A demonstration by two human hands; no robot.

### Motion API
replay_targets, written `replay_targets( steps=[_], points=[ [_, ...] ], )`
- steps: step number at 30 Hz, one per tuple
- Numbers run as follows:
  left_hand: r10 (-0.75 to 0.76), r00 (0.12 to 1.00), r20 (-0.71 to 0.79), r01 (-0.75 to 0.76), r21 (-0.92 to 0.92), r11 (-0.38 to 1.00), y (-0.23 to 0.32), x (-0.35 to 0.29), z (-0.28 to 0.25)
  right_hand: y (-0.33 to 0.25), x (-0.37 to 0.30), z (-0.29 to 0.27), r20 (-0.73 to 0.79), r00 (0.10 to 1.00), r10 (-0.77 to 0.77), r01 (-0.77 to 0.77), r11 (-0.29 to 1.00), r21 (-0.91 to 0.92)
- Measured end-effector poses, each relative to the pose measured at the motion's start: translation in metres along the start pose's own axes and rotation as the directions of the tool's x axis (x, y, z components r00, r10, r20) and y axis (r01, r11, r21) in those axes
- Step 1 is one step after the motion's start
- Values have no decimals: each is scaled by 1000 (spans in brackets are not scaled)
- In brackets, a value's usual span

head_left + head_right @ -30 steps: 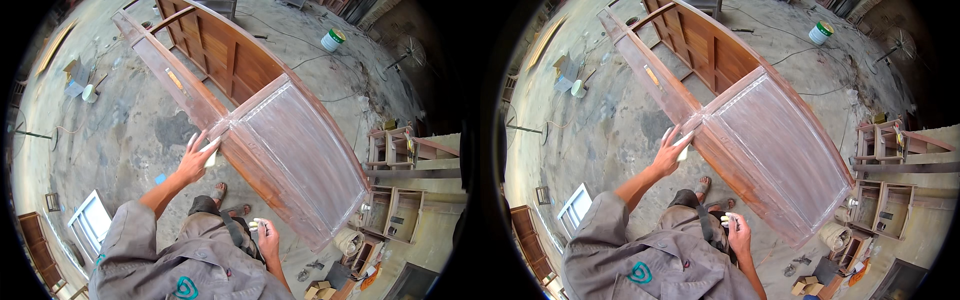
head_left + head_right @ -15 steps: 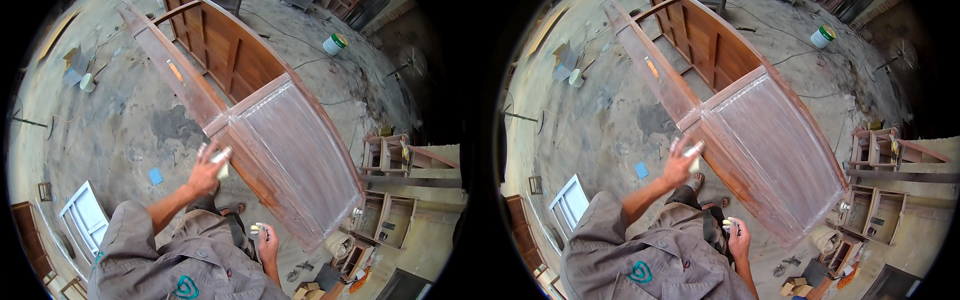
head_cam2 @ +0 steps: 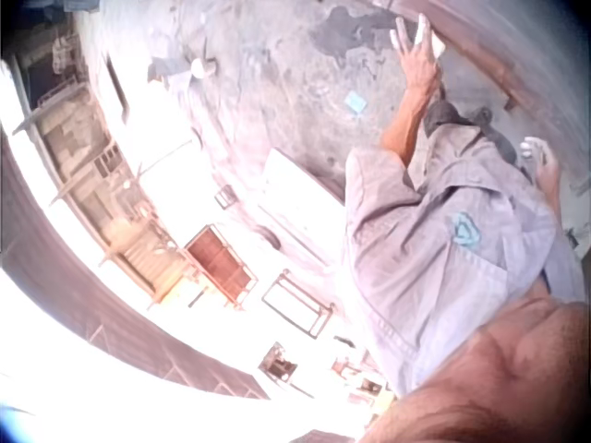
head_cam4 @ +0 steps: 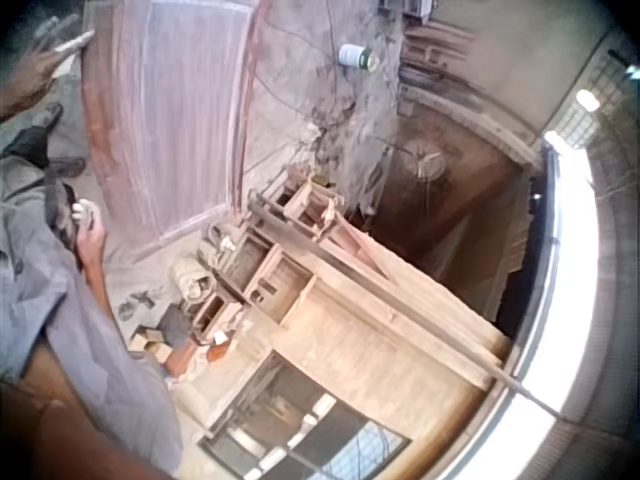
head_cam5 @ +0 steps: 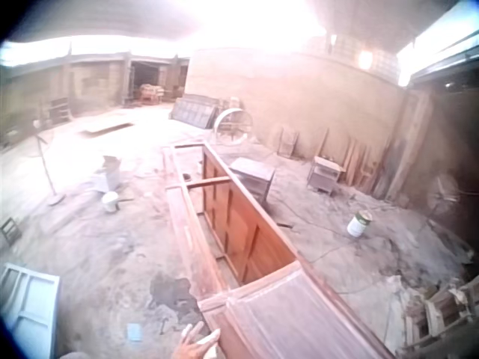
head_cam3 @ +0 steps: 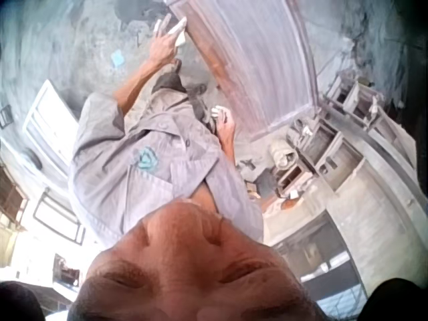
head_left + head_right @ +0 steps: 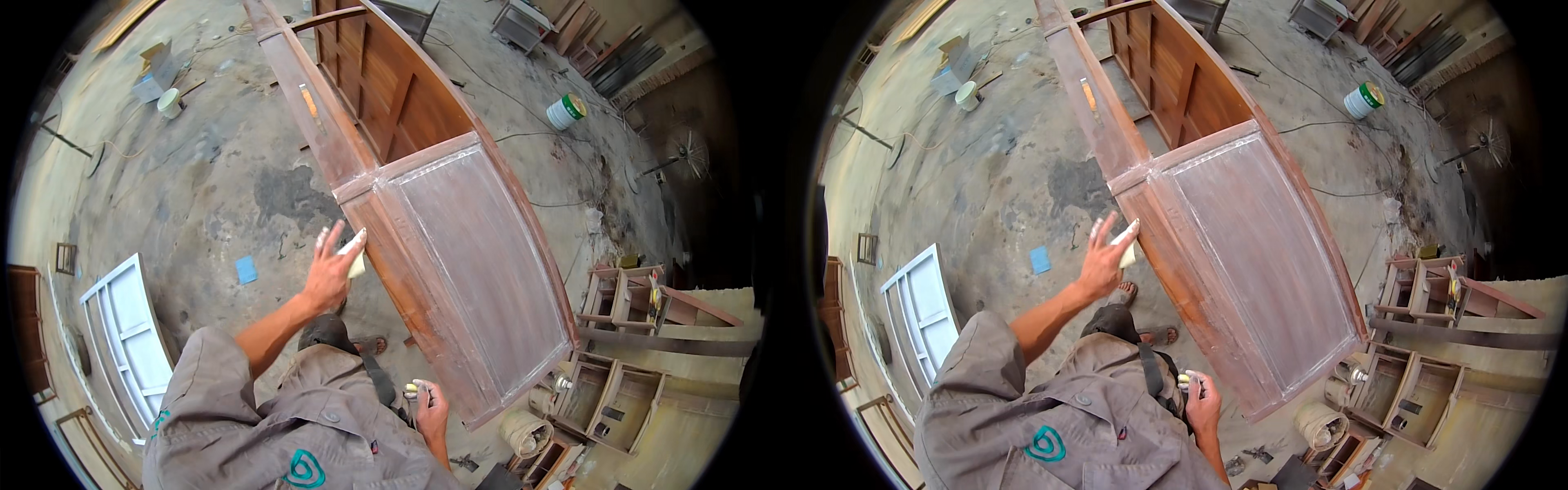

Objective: The person sands the surface of a wooden cabinet door using a sanding block. They move the block across the flat panels and edges, applying even pressure to smooth the wood.

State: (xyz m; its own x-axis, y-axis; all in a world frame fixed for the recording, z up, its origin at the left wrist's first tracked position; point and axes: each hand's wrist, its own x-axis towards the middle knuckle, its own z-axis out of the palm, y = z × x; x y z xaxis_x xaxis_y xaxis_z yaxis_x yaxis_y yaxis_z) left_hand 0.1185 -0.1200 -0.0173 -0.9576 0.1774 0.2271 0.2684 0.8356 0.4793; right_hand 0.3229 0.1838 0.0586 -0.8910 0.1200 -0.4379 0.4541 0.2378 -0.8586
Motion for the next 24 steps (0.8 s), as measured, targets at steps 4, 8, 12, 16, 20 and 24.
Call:
replay_targets(
  steps=[4,8,12,16,20,24],
  points=[
    [-57,996,-74,62,66,996,-34,44,-23,6,-4,-10,2,998,59,-59,998,6],
    [-4,993,-118,-5,-72,997,9,-3,13,20,-6,-19,5,1000,-8,9,999,-45],
    [-91,994,-53,95,81,992,-30,38,-14,36,-9,-22,11,1000,-11,12,998,-56],
    [-19,993,-118,13,-49,999,19,-14,19,28,-4,-21,-6,1000,-22,21,998,-54],
    [-113,993,24,109,135,985,-20,33,-9,18,0,-10,24,1000,-7,7,1000,-12],
    [-23,992,-121,38,121,992,6,-2,26,22,9,-5,33,999,-7,7,1000,3]
  ],
)
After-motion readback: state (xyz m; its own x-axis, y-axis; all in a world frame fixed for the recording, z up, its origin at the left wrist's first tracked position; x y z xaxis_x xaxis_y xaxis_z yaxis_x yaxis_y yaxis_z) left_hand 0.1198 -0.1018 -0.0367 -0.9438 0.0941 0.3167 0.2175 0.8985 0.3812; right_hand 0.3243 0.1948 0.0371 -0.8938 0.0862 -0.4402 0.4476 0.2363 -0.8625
